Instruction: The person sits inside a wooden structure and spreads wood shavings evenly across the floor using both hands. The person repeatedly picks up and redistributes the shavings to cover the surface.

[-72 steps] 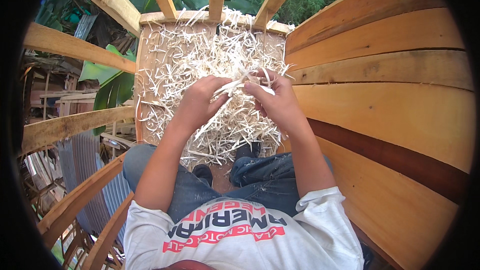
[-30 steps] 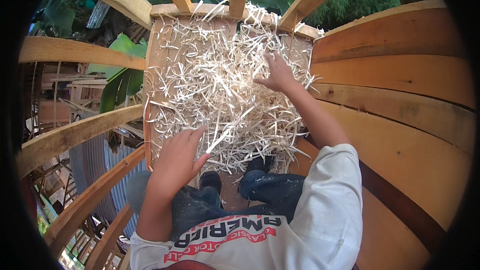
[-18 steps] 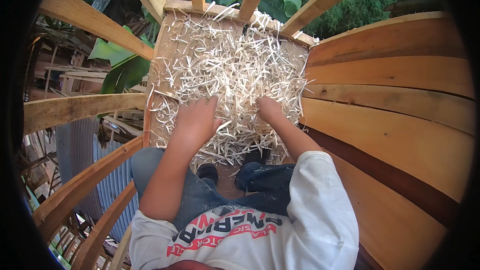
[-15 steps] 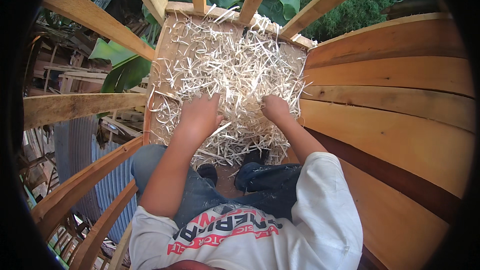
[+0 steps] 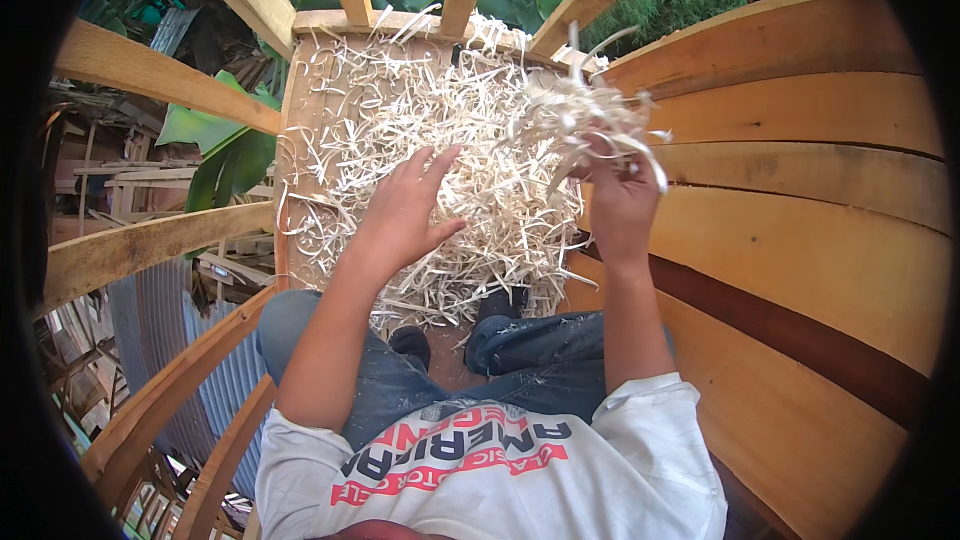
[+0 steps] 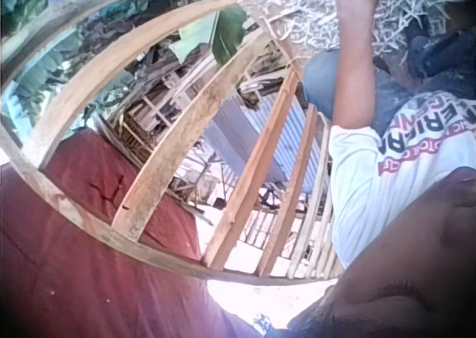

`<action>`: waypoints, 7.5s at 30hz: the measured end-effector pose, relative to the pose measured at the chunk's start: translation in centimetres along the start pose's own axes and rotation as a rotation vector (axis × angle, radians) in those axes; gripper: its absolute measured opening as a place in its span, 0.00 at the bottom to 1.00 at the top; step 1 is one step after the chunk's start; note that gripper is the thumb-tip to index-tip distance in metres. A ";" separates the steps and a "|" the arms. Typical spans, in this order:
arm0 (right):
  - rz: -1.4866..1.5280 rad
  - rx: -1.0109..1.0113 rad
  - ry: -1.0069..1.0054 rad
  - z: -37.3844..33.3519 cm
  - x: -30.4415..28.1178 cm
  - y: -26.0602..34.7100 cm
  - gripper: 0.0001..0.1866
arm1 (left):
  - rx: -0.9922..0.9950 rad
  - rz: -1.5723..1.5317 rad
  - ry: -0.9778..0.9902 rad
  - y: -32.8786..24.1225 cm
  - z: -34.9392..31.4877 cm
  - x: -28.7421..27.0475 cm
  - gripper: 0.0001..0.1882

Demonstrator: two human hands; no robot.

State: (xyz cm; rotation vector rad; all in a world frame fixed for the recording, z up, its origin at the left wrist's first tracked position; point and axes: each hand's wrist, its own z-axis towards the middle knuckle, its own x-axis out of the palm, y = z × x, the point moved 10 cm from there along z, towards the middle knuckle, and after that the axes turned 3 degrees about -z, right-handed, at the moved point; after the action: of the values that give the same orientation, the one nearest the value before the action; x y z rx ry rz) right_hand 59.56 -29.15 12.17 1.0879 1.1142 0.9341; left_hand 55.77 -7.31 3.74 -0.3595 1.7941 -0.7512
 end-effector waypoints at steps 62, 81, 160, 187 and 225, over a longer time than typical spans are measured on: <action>-1.248 0.240 0.622 -4.4 4.6 -23.6 0.11 | -0.305 0.299 0.136 5.4 -3.0 0.3 0.25; -0.774 0.377 0.403 -0.9 -0.3 0.4 0.11 | 0.310 -0.161 0.000 -2.6 0.1 -0.2 0.23; 0.157 0.181 0.104 -0.1 -2.0 -3.2 0.11 | -0.252 0.154 0.462 4.4 -2.3 5.9 0.22; -0.560 0.383 0.546 30.7 14.6 -19.1 0.27 | -0.243 0.120 0.304 -1.4 -8.3 2.4 0.21; -0.390 0.271 0.453 -1.2 4.4 -7.5 0.08 | -0.034 0.075 -0.118 0.3 -2.1 -2.6 0.38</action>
State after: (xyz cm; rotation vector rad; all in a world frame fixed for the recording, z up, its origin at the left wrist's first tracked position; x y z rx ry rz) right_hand 59.60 -26.44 3.80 0.8404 1.7955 0.7448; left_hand 54.80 -4.94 5.81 -0.3504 1.7009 -0.6348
